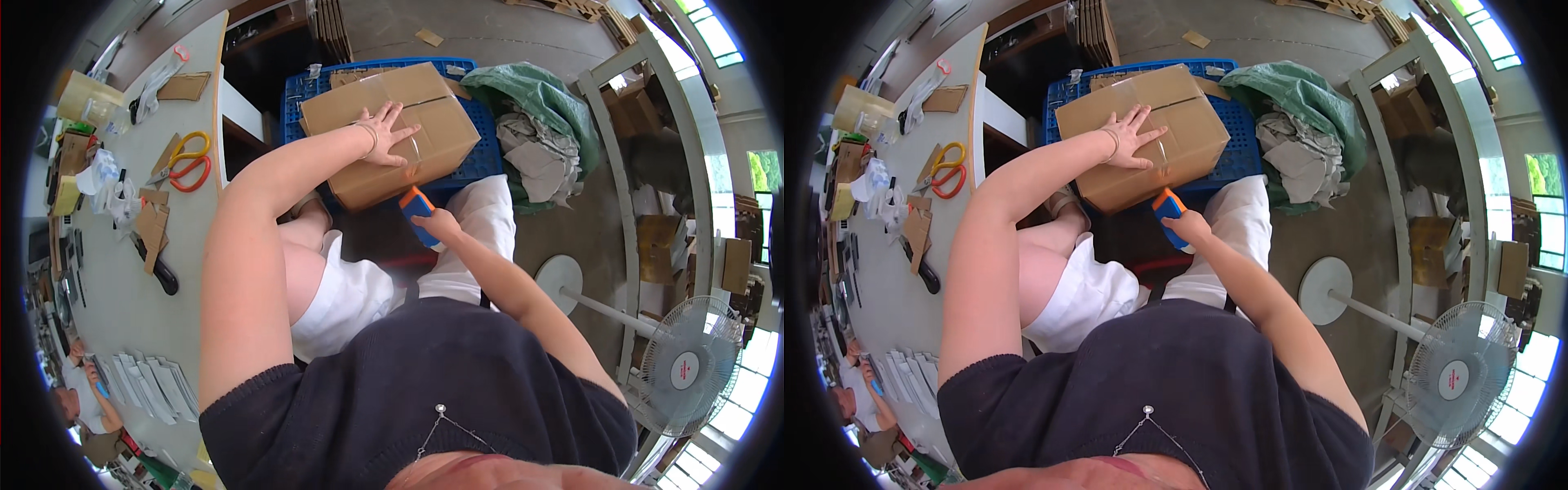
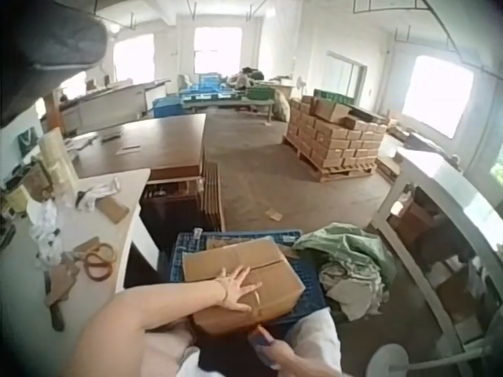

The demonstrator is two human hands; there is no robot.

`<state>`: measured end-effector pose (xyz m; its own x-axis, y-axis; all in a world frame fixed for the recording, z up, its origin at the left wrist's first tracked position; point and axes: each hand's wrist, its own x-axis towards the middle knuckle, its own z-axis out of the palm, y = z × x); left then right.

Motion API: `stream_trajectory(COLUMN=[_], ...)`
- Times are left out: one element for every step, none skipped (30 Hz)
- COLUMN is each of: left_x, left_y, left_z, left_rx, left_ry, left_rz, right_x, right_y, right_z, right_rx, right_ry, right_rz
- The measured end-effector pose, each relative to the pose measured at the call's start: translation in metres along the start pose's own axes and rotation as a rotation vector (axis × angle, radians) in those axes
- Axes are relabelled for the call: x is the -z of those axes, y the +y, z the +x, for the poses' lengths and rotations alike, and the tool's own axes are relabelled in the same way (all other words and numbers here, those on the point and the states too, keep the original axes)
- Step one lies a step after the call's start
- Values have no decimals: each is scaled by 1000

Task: Packing an industrial part into a cardboard box with protective paper and sealing it with a tape dispenser.

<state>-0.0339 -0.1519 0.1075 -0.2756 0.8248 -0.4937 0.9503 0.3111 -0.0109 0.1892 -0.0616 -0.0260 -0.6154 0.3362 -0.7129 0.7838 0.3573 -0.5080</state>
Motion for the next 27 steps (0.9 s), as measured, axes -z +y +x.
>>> stream_trajectory(left_x=[1, 6, 6, 7, 7, 10, 9, 10, 9, -14, -12, -8, -5, -5, -5, -5, -3, -3, -3, -4, -6, -8, -8, -8, -8, -5, -3], left_y=[7, 10, 10, 11, 13, 8, 3, -6, -17, -40, -35, -28, -19, -10, -3, 3, 8, 10, 11, 10, 6, 3, 1, 0, 1, 0, 1], left_z=[2, 7, 8, 11, 9, 6, 1, -2, -6, 3, 3, -7, -17, -30, -41, -51, -61, -69, -75, -81, -83, -84, -85, -86, -85, -85, -85], left_rx=[-16, -12, 11, 26, 12, 4, -31, -113, -195, -311, -323, -260, -183, -191, -202, -213, -242, -231, -223, -212, -223, -214, -223, -234, -255, -253, -244], left_ry=[-3, -39, -76, -79, -107, -130, -136, -116, -97, 1, 0, -98, -198, -251, -285, -318, -343, -335, -306, -273, -274, -266, -283, -302, -302, -304, -319], left_rz=[7, -1, -18, -22, -24, -23, -34, -77, -125, -322, -322, -694, -1064, -1244, -1338, -1434, -1495, -1499, -1525, -1554, -1652, -1658, -1764, -1869, -1842, -1843, -1865], right_x=[-8, -18, -26, -31, -35, -32, -29, -18, -4, 5, 13, 18, 22, 28, 31, 32, 32, 30, 28, 26, 24, 23, 23, 22, 21, 21, 21], right_y=[18, 36, 41, 45, 51, 52, 51, 38, 23, 12, 16, 18, 18, 4, -5, -13, -18, -21, -24, -27, -31, -34, -38, -40, -41, -42, -42], right_z=[13, 23, 19, 18, 6, -6, -17, -38, -67, -85, -86, -86, -86, -96, -100, -102, -103, -102, -101, -101, -101, -103, -104, -105, -105, -105, -105], right_rx=[-146, -98, -40, -28, -27, 37, 95, 105, 261, 423, 415, 541, 667, 679, 685, 725, 767, 774, 789, 803, 809, 874, 938, 940, 931, 919, 916], right_ry=[-133, -87, -51, -21, -37, -104, -172, -183, -147, -116, -108, -73, -40, -48, -54, -29, -8, -18, -29, -44, -57, -24, 12, 5, -1, -2, -3], right_rz=[286, 145, -10, -93, -98, 180, 459, 445, 517, 587, 591, 497, 400, 392, 392, 362, 330, 328, 350, 371, 367, 342, 318, 317, 300, 283, 285])
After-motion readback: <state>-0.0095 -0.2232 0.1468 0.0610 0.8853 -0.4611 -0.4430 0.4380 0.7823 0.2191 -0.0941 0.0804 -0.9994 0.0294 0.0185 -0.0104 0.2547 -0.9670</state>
